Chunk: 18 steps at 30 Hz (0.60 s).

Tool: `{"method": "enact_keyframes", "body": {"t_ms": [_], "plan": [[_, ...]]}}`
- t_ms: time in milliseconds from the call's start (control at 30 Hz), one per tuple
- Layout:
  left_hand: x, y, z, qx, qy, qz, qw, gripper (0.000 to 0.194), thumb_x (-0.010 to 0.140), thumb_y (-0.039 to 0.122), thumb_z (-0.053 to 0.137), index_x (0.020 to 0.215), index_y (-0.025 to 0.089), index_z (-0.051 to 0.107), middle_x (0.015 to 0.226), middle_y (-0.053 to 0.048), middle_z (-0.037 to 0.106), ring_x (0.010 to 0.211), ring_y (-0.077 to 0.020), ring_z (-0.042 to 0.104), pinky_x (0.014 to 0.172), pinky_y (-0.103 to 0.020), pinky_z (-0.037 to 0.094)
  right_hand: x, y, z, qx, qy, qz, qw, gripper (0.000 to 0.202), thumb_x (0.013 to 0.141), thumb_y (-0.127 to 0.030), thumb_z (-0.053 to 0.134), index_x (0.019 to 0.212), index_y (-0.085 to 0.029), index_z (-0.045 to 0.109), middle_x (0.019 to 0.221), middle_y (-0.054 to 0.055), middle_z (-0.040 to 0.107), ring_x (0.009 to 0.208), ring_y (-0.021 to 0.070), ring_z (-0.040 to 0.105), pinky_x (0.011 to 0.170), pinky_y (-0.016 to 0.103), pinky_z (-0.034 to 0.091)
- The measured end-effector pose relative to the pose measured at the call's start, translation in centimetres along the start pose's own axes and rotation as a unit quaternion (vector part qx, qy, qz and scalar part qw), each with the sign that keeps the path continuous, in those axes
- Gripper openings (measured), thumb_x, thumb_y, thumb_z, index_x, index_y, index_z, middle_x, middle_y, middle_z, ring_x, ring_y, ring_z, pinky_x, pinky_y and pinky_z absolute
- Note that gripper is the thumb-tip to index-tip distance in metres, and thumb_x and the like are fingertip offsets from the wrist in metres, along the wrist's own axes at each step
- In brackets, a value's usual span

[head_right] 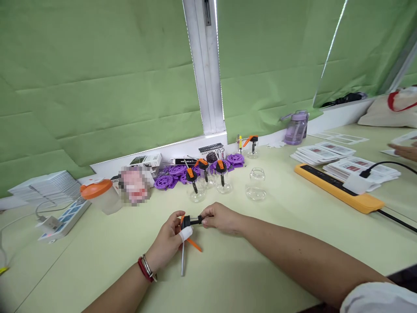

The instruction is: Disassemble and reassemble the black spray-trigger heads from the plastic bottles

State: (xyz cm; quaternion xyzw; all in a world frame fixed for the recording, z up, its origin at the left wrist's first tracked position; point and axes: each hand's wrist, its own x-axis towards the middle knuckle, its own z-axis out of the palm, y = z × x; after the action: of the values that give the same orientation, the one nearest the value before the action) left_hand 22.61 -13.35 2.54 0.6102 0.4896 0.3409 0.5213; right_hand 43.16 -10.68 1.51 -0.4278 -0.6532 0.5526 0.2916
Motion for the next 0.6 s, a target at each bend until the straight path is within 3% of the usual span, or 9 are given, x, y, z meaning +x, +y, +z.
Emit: {"method": "enact_keyframes", "body": {"t_ms": [100,233,367,600], "plan": [[-0.1,-0.3,0.5,-0.002,-0.011,-0.015,1.000,0.041,0.074,0.041,0.062,0.105,0.016,0.054,0.079,-0.001,0.055,0.062,-0.0120,0.048,0.053,-0.023,0.041,-0.3,0.7,0.1,-0.059,0.094,-0.020,0.994,0.019,0.072,-0.028,0.060,0.085,-0.016,0.066,0.081,0.003,0.062,0.075,0.0154,0.053,0.071,0.028,0.040],[0.0,-0.8,0.5,-0.009,-0.015,0.016,1.000,0.034,0.078,0.040,0.057,0.102,0.016,0.060,0.086,-0.003,0.058,0.077,-0.0155,0.051,0.072,-0.026,0.042,-0.7,1.2,0.6,-0.106,0.125,-0.018,0.986,0.013,0.075,-0.025,0.056,0.082,-0.017,0.064,0.080,0.003,0.063,0.077,0.0167,0.055,0.071,0.029,0.041],[0.4,-1.2,0.3,0.026,-0.017,0.015,0.999,0.033,0.080,0.044,0.053,0.094,0.016,0.062,0.073,0.000,0.055,0.067,-0.0143,0.046,0.064,-0.025,0.039,-0.1,1.3,1.3,-0.066,0.146,0.000,0.987,0.018,0.074,-0.019,0.056,0.092,-0.017,0.058,0.076,0.002,0.062,0.070,0.0141,0.055,0.067,0.027,0.042],[1.1,-1.9,0.0,0.075,0.062,0.025,0.995,0.032,0.076,0.047,0.055,0.080,0.016,0.061,0.058,0.003,0.045,0.054,-0.0119,0.035,0.054,-0.023,0.030,1.9,0.6,2.6,-0.071,0.170,0.030,0.982,0.028,0.073,-0.009,0.051,0.099,-0.015,0.056,0.069,0.000,0.059,0.063,0.0122,0.052,0.059,0.024,0.039]]}}
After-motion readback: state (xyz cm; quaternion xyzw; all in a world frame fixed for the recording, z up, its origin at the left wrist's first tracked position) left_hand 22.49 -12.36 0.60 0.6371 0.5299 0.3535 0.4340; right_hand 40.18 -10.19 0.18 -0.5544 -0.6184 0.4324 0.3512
